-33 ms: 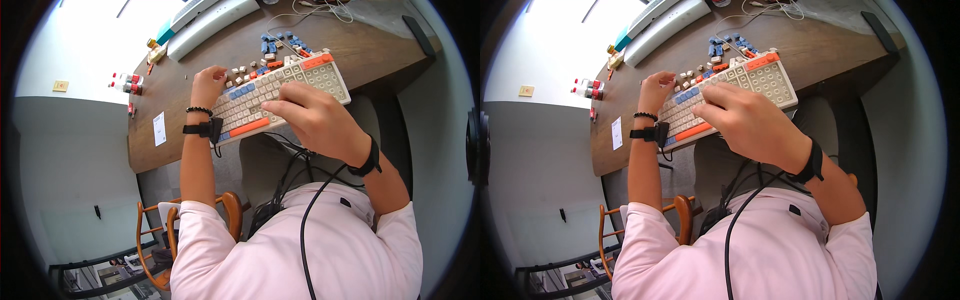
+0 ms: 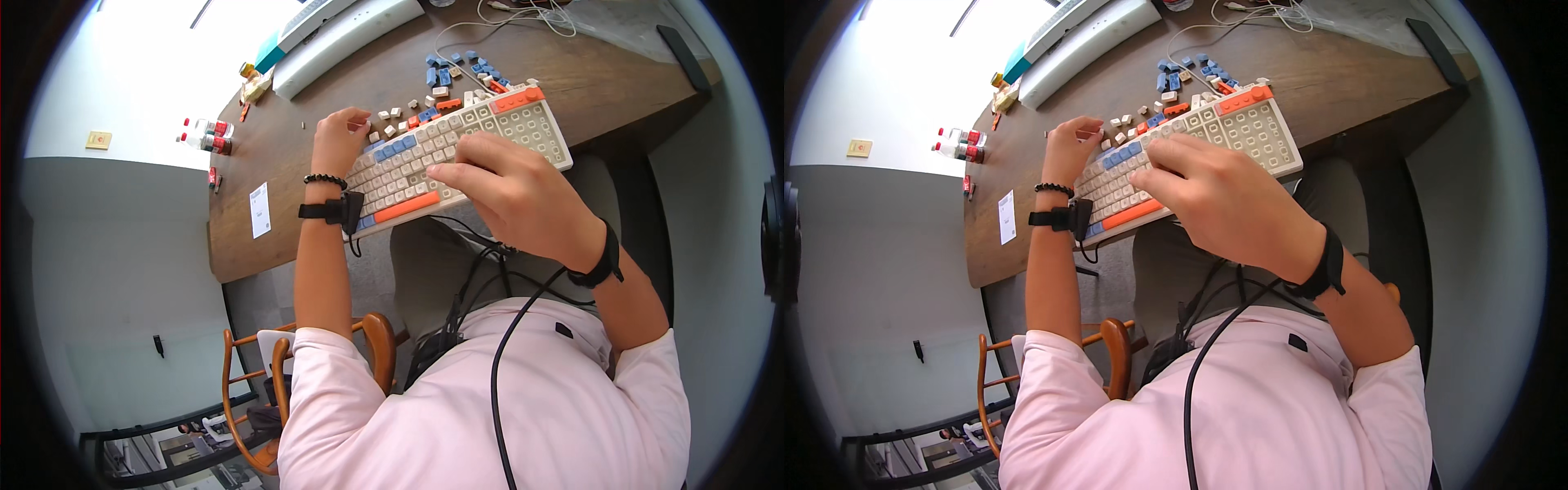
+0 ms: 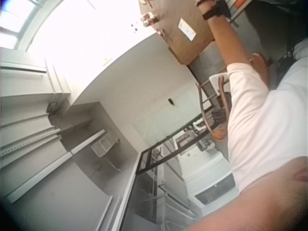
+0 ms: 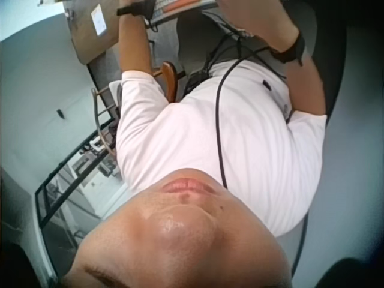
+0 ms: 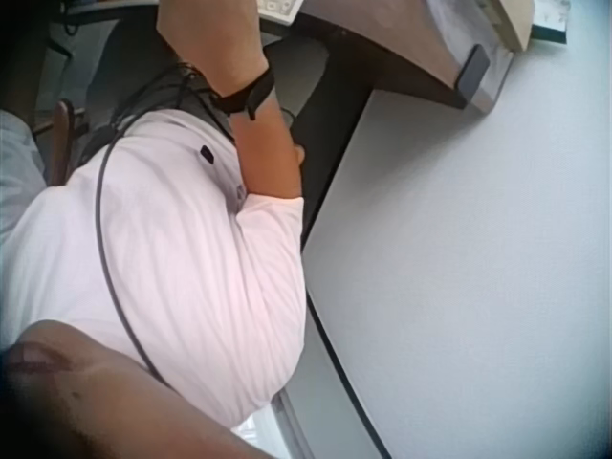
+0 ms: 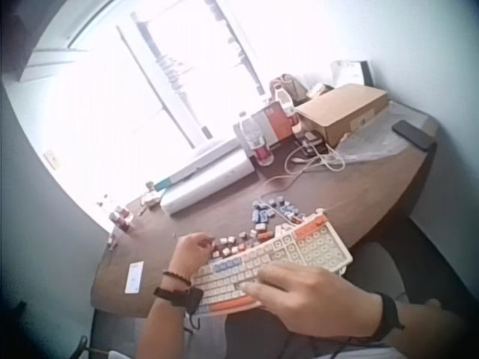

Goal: The person is placing keycaps onto a keyboard base by hand. They pick up various keycaps from the wooden desk and press them onto the switches of the keyboard.

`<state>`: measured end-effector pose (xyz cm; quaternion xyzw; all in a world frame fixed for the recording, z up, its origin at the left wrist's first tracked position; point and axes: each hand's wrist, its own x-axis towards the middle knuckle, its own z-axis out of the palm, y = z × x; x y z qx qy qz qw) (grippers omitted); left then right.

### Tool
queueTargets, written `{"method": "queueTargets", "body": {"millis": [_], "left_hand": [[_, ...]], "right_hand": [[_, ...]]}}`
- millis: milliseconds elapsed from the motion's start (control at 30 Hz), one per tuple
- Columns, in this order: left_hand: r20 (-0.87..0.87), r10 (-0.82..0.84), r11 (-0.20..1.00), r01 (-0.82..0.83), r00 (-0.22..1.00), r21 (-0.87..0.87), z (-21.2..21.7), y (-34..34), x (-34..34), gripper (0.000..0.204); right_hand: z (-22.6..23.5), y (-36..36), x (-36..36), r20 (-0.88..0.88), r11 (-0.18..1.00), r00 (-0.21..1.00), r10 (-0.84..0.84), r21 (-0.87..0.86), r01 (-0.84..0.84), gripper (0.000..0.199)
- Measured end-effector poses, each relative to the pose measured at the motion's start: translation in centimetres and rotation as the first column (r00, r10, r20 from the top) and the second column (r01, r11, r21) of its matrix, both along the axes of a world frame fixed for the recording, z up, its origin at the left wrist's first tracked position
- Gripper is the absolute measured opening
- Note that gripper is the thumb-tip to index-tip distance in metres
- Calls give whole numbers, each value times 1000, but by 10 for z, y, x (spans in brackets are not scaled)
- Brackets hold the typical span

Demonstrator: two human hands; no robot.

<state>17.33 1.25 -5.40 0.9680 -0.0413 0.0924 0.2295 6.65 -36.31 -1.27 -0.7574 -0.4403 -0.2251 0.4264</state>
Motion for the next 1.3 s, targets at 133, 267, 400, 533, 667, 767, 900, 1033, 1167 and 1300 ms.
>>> {"method": "queueTargets", "body": {"millis": [133, 267, 400, 533, 667, 767, 900, 1033, 1167, 1300], "left_hand": [[43, 11, 1000, -11, 999, 2, 13, -5, -17, 24], [141, 19, 992, -1, 990, -127, 40, -49, -64, 17], [196, -47, 980, 83, 979, -180, 43, -86, -133, 13], [210, -81, 975, 122, 974, -188, 20, -101, -144, 15], [198, -86, 984, 114, 976, -136, 9, -99, -145, 12], [209, -102, 988, 124, 972, -93, 8, -101, -145, 13], [232, -123, 990, 134, 965, -36, 9, -101, -144, 14], [216, -109, 993, 117, 970, -21, 11, -99, -147, 15], [226, -78, 996, 84, 971, -16, 9, -103, -148, 15], [231, -82, 996, 90, 970, -24, 7, -102, -149, 16]], "right_hand": [[1, -2, 0, -34, 1000, 999, 16, -13, -17, 30], [1, -8, 2, -43, 1000, 999, -11, -28, 10, 29], [-1, -3, 3, 14, 1000, 999, -30, 9, 30, 28], [0, -3, 4, -16, 1000, 1000, -3, 23, 4, 38], [0, -1, 2, 1, 999, 1000, -7, 37, 7, 36], [-2, -1, 4, 18, 999, 1000, -19, 51, 18, 35], [1, -4, 3, -10, 1000, 1000, -4, 13, 4, 30], [0, -4, 2, -16, 1000, 1000, 1, 6, -1, 29], [-2, -3, 4, 11, 999, 1000, -11, 36, 11, 35], [-3, -2, 3, 36, 999, 999, -31, 23, 31, 36]]}}
